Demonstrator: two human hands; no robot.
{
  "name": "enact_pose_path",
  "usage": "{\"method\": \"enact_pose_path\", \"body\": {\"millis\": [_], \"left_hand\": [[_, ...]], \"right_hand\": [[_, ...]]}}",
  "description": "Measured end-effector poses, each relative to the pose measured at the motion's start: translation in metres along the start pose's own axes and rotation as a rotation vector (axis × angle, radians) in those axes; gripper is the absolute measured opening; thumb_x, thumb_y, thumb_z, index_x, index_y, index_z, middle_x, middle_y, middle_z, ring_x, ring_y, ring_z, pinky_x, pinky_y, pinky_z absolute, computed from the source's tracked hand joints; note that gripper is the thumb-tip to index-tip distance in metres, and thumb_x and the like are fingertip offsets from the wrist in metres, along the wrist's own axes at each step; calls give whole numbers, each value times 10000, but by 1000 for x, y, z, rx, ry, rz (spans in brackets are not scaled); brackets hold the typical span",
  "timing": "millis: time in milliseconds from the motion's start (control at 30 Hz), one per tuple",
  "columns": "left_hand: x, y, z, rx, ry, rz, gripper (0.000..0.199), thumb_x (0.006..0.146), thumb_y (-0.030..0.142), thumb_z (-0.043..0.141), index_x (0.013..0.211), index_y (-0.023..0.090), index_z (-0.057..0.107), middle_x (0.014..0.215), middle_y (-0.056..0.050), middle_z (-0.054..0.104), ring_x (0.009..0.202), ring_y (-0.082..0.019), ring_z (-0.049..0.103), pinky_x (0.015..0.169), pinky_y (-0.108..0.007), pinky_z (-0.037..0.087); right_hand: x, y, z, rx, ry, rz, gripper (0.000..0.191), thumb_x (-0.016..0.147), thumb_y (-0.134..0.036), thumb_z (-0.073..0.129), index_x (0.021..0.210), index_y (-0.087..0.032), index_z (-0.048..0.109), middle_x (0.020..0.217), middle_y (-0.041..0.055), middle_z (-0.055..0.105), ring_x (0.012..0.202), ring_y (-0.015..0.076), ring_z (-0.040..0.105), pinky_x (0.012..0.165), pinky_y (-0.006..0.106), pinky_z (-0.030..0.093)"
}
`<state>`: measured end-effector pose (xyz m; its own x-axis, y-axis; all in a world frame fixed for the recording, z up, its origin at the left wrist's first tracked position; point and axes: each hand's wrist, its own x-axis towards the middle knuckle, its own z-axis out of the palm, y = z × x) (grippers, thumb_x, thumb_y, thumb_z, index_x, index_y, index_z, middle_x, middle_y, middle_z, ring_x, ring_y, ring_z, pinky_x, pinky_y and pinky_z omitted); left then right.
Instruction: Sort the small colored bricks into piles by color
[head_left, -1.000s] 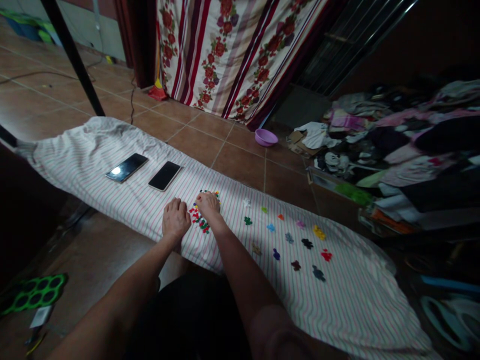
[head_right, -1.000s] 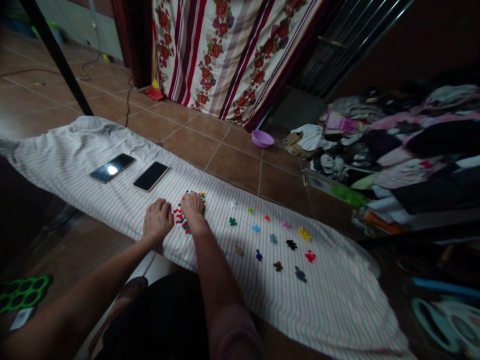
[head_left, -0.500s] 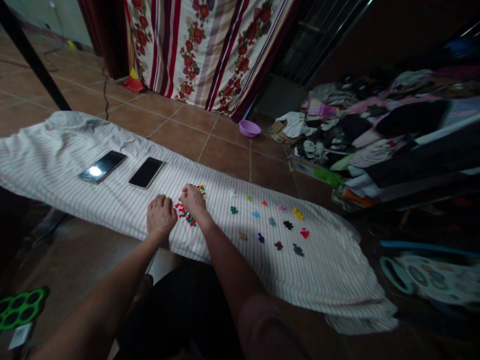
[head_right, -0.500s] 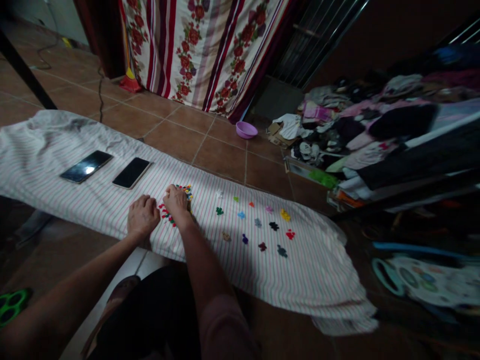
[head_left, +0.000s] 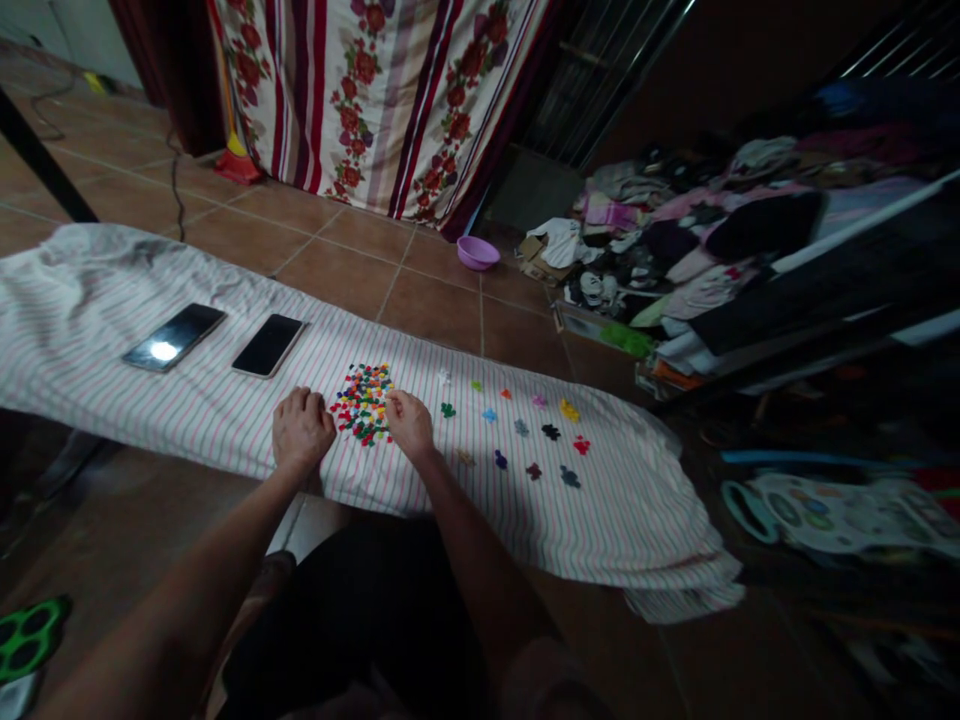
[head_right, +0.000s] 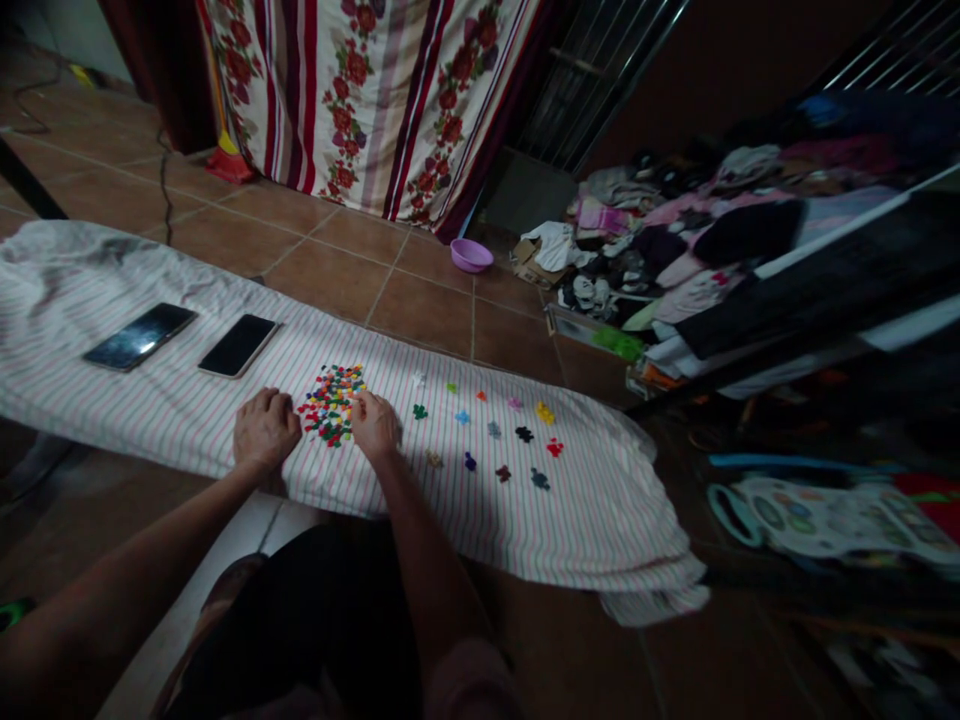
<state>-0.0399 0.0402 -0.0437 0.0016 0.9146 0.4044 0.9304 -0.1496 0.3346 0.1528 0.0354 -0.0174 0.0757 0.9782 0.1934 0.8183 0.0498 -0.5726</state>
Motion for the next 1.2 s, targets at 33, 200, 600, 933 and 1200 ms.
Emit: {"method": "enact_pose_path", "body": {"millis": [33,200,600,933,1200], "left_hand": [[0,0,-1,-8,-4,0,269,844,231,442,1023,150,626,1203,-187,598,1147,-329,533,950,-477,402],[0,1,-3,-36,-7,-4,289,828,214,451,1043,150,634,1214,-190,593,1153,-339,528,949,-497,402],[0,-1,-1,-7,-2,-8,307,828,244,439,1046,145,631,1228,-186,597,1148,-323,529,951,-467,399],[0,1,-4,-21,-21,-19,284,829,235,439,1018,150,633,1218,-183,603,1167,-323,527,964,-472,399],[1,1,-1,15,-33,-11,292,837,236,430,1033,137,622,1215,-187,601,1144,-325,537,956,-460,402]], "right_hand": [[-4,6,-3,-3,20,9,244,904,-179,473,1004,-227,691,1002,45,721,916,175,643,875,283,480],[-25,40,-24,14,127,39,281,877,-203,464,999,-207,718,932,58,715,881,187,637,837,293,497],[-81,110,-66,6,300,191,309,780,-223,449,890,-205,736,905,71,741,859,216,669,822,358,528],[-96,109,-70,3,204,95,267,848,-269,479,918,-192,725,931,87,736,898,220,670,861,373,524],[-100,114,-62,-32,204,-30,260,866,-269,487,927,-178,722,959,114,714,948,241,638,889,409,492]]}}
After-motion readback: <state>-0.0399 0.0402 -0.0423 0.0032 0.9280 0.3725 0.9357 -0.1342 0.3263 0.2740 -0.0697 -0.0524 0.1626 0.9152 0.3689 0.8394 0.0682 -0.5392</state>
